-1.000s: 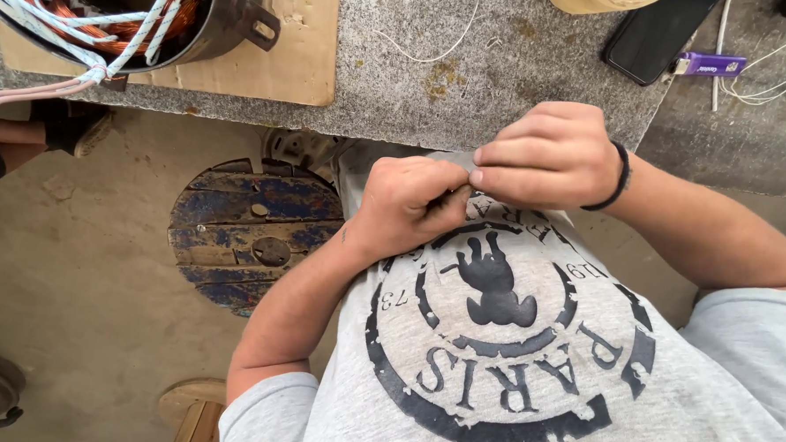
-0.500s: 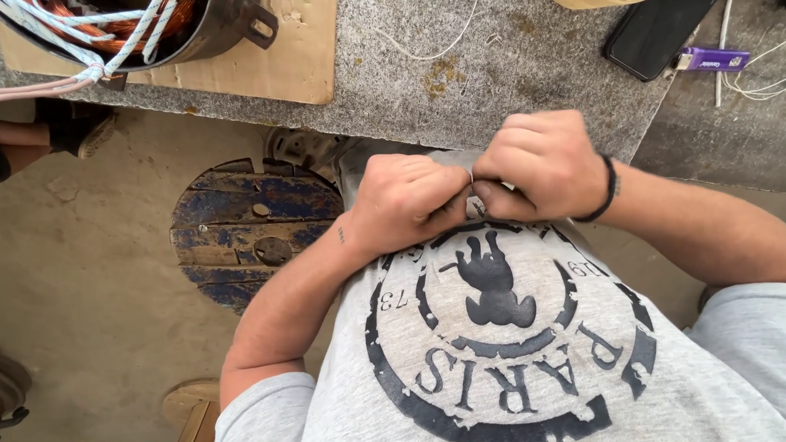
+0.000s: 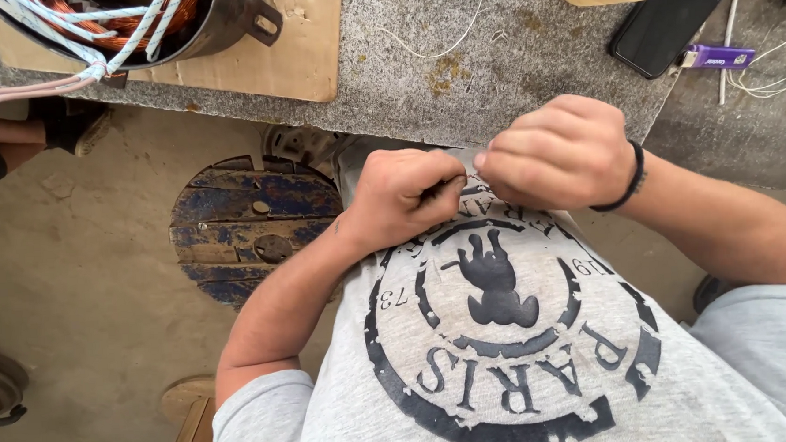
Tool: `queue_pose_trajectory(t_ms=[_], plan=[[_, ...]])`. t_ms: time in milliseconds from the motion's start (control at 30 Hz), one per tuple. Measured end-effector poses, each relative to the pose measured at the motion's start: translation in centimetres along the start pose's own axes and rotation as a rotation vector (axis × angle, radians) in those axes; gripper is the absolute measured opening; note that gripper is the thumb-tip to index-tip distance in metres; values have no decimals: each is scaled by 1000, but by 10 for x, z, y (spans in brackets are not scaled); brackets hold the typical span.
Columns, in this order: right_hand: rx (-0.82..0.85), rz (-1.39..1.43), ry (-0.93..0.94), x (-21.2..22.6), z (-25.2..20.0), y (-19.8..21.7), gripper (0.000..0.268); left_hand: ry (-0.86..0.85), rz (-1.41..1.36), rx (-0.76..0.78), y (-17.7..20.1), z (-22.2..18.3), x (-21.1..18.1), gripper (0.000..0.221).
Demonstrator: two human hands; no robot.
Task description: Lacing the copper windings of an electric motor stator with thread to secure them in place.
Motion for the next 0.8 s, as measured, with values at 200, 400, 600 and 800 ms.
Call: queue_pose_trajectory(t_ms=[200, 400, 600, 800], plan=[[-140, -215, 240, 7, 6, -4, 14, 159, -238, 32, 0, 3, 6, 9], [19, 256, -403, -24, -26, -38, 9, -94, 244, -29, 4, 3, -2, 19], [20, 1168, -1508, -25, -59, -77, 28, -555, 754, -57, 3, 2, -2, 22], [46, 377, -688, -28, -33, -35, 15, -387, 505, -88, 8, 11, -10, 16]])
Point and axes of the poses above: each hand's wrist, its own z-axis towards the middle knuckle, its own y-axis out of the back of the hand, x = y × z, the point moved 6 cm from there along z, towards the middle knuckle, and after that the axes turned 3 degrees about z, right-handed, at the moved point
